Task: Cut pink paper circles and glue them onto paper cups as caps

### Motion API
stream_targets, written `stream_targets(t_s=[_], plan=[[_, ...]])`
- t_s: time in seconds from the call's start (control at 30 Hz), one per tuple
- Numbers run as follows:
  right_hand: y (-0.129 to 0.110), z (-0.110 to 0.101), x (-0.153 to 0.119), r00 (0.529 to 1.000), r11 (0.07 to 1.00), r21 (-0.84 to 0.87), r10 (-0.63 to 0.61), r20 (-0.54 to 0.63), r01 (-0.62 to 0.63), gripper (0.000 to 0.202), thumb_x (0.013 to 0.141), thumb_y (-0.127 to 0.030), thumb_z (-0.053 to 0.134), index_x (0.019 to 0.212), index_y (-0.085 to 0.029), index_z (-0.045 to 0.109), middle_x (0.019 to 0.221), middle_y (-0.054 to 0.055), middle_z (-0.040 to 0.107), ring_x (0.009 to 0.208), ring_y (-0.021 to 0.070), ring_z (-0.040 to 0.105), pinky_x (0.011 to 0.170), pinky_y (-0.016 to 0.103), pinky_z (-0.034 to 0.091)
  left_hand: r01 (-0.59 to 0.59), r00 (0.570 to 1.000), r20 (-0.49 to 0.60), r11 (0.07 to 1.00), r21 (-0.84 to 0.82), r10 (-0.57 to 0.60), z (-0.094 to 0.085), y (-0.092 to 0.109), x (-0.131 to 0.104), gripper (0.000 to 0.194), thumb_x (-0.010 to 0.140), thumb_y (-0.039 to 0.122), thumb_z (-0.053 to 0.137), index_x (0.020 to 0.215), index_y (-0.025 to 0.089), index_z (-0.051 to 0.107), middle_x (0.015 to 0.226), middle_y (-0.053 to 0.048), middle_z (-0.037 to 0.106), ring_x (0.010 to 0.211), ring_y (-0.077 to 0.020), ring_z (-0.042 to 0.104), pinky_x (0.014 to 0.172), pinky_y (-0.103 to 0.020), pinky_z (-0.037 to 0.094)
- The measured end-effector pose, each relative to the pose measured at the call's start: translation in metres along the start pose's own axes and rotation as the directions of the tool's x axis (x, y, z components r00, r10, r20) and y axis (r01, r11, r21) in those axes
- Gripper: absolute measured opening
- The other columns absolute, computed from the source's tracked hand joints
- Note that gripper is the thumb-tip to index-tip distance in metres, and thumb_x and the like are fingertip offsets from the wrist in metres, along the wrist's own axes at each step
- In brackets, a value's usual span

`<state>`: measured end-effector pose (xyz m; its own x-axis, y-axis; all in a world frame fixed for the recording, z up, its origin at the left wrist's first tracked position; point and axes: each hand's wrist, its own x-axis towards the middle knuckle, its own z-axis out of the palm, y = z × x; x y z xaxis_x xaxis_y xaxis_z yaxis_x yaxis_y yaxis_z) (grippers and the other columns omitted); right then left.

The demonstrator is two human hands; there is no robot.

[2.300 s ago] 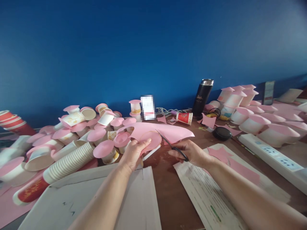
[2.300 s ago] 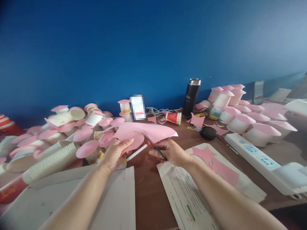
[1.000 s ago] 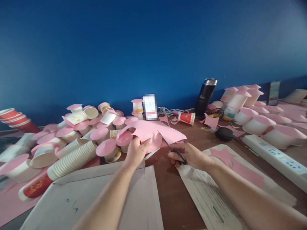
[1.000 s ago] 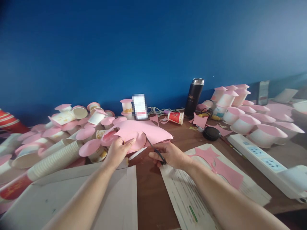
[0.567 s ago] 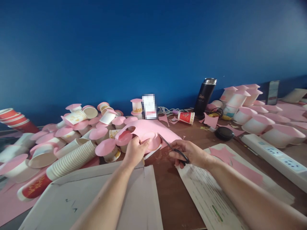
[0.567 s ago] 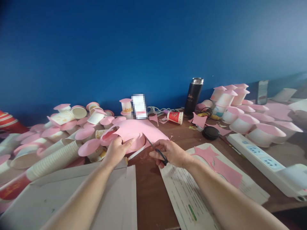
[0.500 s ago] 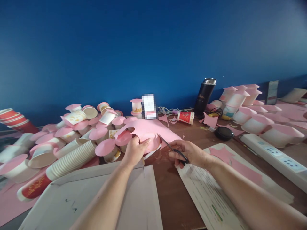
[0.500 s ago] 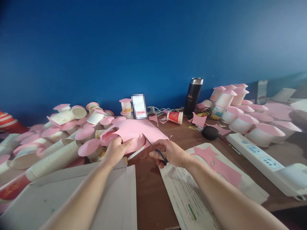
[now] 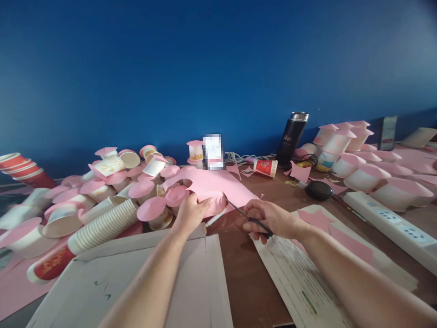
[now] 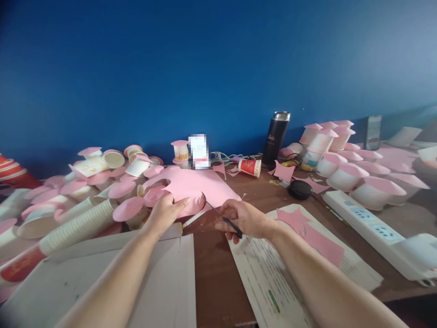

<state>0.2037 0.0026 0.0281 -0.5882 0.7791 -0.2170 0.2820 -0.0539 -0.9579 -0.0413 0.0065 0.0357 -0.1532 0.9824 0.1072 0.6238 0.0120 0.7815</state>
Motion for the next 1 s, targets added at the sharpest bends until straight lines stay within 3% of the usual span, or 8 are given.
stream_targets(t_s=[0.23, 0.33, 0.5, 0.7, 1.0], plan=[[-0.003, -0.005, -0.002, 0.998, 0.999, 0.026, -0.024, 0.065, 0.022, 0.042, 0.075, -0.046, 0.072, 0.100, -0.017, 0.054, 0.067, -0.002, 0.064, 0.049, 0.0100, 0.059, 0.042, 0.019, 0.046, 0.055, 0.998, 0.016, 0.996, -0.067, -0.054, -0.003, -0.006, 0.004, 0.033, 0.066, 0.044, 0.066, 0.059, 0.018, 0.048, 0.056, 0.004, 0.042, 0.056, -0.0120, 0.040, 0.053, -0.026, 0.029], [0.002, -0.006, 0.001, 0.998, 0.999, 0.050, -0.010, 0.058, 0.007, 0.044, 0.074, -0.046, 0.073, 0.102, -0.017, 0.056, 0.072, -0.001, 0.065, 0.051, 0.0104, 0.060, 0.042, 0.019, 0.045, 0.115, 0.993, 0.061, 0.969, -0.218, -0.104, -0.005, -0.007, 0.005, 0.036, 0.064, 0.044, 0.070, 0.060, 0.018, 0.046, 0.055, 0.005, 0.041, 0.053, -0.0106, 0.038, 0.051, -0.025, 0.030], [0.010, -0.007, 0.004, 0.997, 0.999, 0.010, 0.033, 0.064, -0.034, 0.042, 0.077, -0.048, 0.070, 0.101, -0.016, 0.056, 0.063, -0.001, 0.065, 0.045, 0.0086, 0.056, 0.041, 0.018, 0.040, 0.242, 0.968, 0.181, 0.830, -0.503, -0.173, -0.005, -0.013, 0.008, 0.045, 0.057, 0.042, 0.077, 0.063, 0.019, 0.039, 0.057, 0.007, 0.038, 0.049, -0.0067, 0.035, 0.046, -0.022, 0.030], [0.007, -0.011, 0.002, 0.992, 0.999, -0.018, 0.031, 0.122, -0.029, 0.041, 0.082, -0.051, 0.062, 0.101, -0.015, 0.056, 0.062, 0.001, 0.065, 0.045, 0.0085, 0.057, 0.035, 0.016, 0.022, 0.308, 0.948, 0.242, 0.784, -0.538, -0.207, -0.007, -0.009, 0.006, 0.041, 0.057, 0.038, 0.079, 0.069, 0.017, 0.046, 0.063, 0.005, 0.047, 0.053, -0.0065, 0.040, 0.046, -0.019, 0.030], [0.004, -0.012, 0.000, 0.975, 1.000, -0.010, 0.011, 0.221, -0.009, 0.042, 0.084, -0.053, 0.060, 0.102, -0.016, 0.055, 0.065, 0.001, 0.066, 0.046, 0.0078, 0.057, 0.036, 0.016, 0.023, 0.282, 0.950, 0.277, 0.779, -0.561, -0.144, -0.009, -0.005, 0.002, 0.040, 0.058, 0.043, 0.080, 0.081, 0.015, 0.062, 0.064, 0.001, 0.058, 0.059, -0.0129, 0.053, 0.051, -0.024, 0.038]])
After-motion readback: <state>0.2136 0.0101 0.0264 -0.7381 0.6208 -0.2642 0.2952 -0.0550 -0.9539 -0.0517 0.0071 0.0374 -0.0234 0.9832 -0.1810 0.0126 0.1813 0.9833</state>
